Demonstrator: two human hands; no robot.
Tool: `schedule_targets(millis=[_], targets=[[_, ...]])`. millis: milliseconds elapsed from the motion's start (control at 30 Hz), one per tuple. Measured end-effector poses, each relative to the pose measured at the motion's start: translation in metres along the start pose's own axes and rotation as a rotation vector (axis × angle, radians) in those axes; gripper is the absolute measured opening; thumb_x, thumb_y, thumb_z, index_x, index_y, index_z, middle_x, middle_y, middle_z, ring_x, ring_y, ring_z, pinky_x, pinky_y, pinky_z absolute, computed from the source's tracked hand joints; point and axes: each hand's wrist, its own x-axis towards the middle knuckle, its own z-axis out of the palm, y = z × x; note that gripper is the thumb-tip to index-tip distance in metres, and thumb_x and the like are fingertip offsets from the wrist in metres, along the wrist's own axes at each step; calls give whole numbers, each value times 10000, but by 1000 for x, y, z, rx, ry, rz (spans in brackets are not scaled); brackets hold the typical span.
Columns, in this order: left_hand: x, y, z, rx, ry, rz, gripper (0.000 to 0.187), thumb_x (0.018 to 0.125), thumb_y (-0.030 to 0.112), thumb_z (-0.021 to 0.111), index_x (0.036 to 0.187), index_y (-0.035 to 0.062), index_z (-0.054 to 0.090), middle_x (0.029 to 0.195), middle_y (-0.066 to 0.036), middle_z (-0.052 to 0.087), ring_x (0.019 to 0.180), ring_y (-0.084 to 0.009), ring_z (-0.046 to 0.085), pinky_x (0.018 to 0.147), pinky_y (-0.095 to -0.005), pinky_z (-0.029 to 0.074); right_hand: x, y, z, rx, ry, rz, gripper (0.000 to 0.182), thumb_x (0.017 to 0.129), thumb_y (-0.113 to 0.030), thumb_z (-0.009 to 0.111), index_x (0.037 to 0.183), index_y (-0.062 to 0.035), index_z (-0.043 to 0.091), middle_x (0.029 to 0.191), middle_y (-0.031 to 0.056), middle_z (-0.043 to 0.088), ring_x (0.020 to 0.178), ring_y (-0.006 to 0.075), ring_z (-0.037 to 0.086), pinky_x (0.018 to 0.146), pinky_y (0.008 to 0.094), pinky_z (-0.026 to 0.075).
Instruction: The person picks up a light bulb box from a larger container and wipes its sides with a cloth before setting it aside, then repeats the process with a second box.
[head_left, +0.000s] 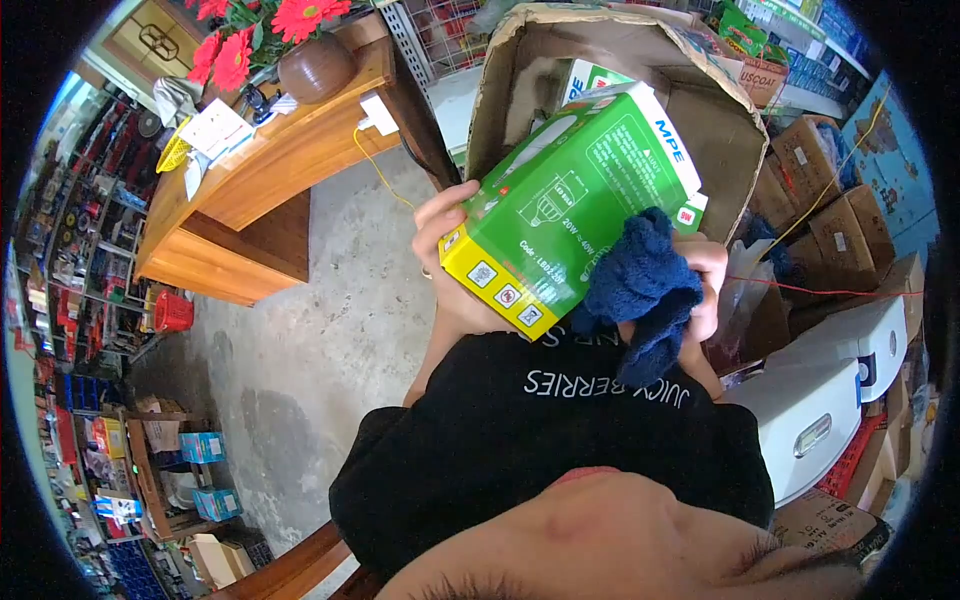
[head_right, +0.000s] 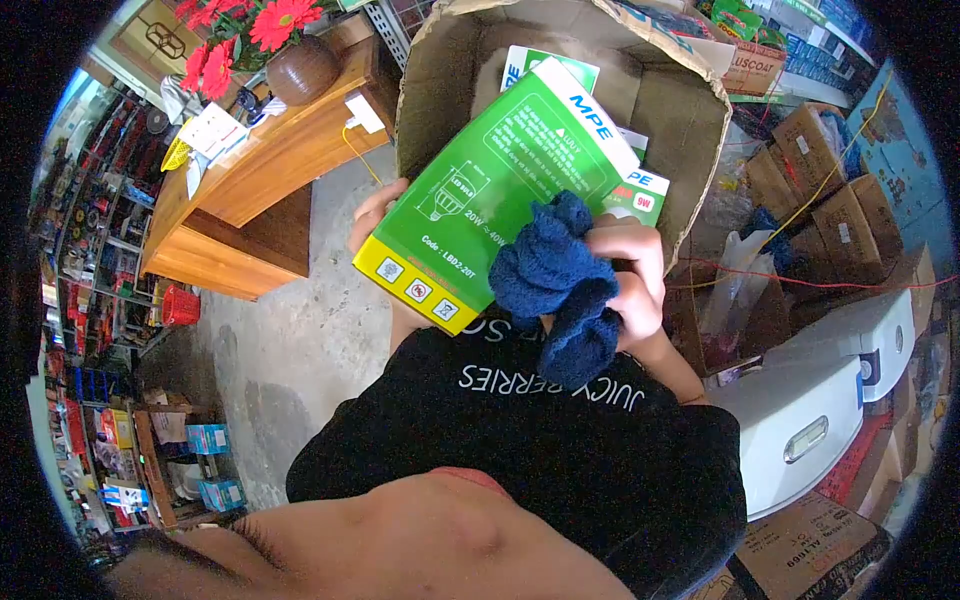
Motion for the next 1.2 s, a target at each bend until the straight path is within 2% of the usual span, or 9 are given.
schedule_targets(millis=[100, 200, 400, 567, 667, 767, 900, 1033, 1200], targets=[[-2, -1, 4, 1, 25, 6, 1028, 450, 175, 897, 1241, 126, 242, 1234, -232, 344, 1110, -299, 469, 879, -385, 439, -7, 5, -1, 37, 130, 83, 317, 773, -212, 655, 963, -29, 479, 876, 144, 549, 799, 254, 564, 711, 385, 466], [-1, -1, 5, 10, 36, -1, 1009, 460, 164, 891, 1234, 125, 245, 1228, -230, 347, 1103, -297, 473, 877, -384, 441, 27, 1, 19, -268, 386, -149, 407, 733, -125, 694, 1049, -5, 467, 760, 115, 560, 704, 251, 589, 643, 355, 484], [-3, -3, 5, 33, 60, -4, 981, 480, 144, 881, 1231, 129, 250, 1223, -226, 352, 1095, -295, 477, 869, -375, 442, -5, 8, -6, 179, 53, 161, 367, 897, -363, 501, 1026, -19, 490, 882, 136, 563, 844, 250, 568, 769, 378, 461], [-3, -2, 0, 54, 9, -12, 1026, 454, 191, 896, 1244, 130, 244, 1218, -226, 360, 1095, -294, 477, 874, -378, 438, 11, -2, 1, -224, 50, -87, 382, 771, -188, 687, 1078, -48, 505, 880, 119, 567, 871, 238, 568, 777, 369, 452], [-3, -1, 0, 67, -7, -22, 1036, 446, 202, 899, 1246, 129, 244, 1224, -228, 357, 1097, -295, 476, 876, -380, 437, 18, -1, 12, -198, 264, -72, 528, 661, -79, 739, 1119, -65, 477, 1034, 107, 496, 947, 244, 532, 840, 392, 431], [-2, -2, 0, 60, -5, -8, 1036, 441, 205, 900, 1246, 130, 251, 1232, -230, 354, 1102, -296, 473, 879, -381, 434, 10, -3, 6, -143, 149, -31, 454, 694, -62, 728, 1072, -48, 476, 1062, 121, 480, 940, 249, 531, 839, 397, 432], [-3, -5, 1, 30, 37, 19, 1038, 436, 213, 902, 1244, 130, 256, 1238, -229, 352, 1101, -299, 472, 882, -384, 430, 2, 6, -3, 38, -55, 30, 435, 863, -402, 566, 1043, -16, 480, 1011, 154, 526, 874, 242, 542, 772, 403, 453], [-4, -4, 0, 19, 3, 2, 1036, 433, 218, 903, 1240, 133, 258, 1238, -228, 353, 1098, -300, 471, 882, -387, 428, 13, -5, 9, -142, 253, 15, 402, 680, -109, 759, 979, -68, 492, 991, 137, 521, 910, 257, 544, 803, 371, 433], [-5, -6, 0, 62, 8, -1, 1041, 432, 214, 903, 1244, 139, 256, 1235, -226, 353, 1104, -297, 470, 879, -386, 432, 13, -5, 4, -194, 94, -27, 467, 675, -52, 712, 1074, -42, 469, 1073, 140, 477, 993, 271, 524, 887, 411, 411]])
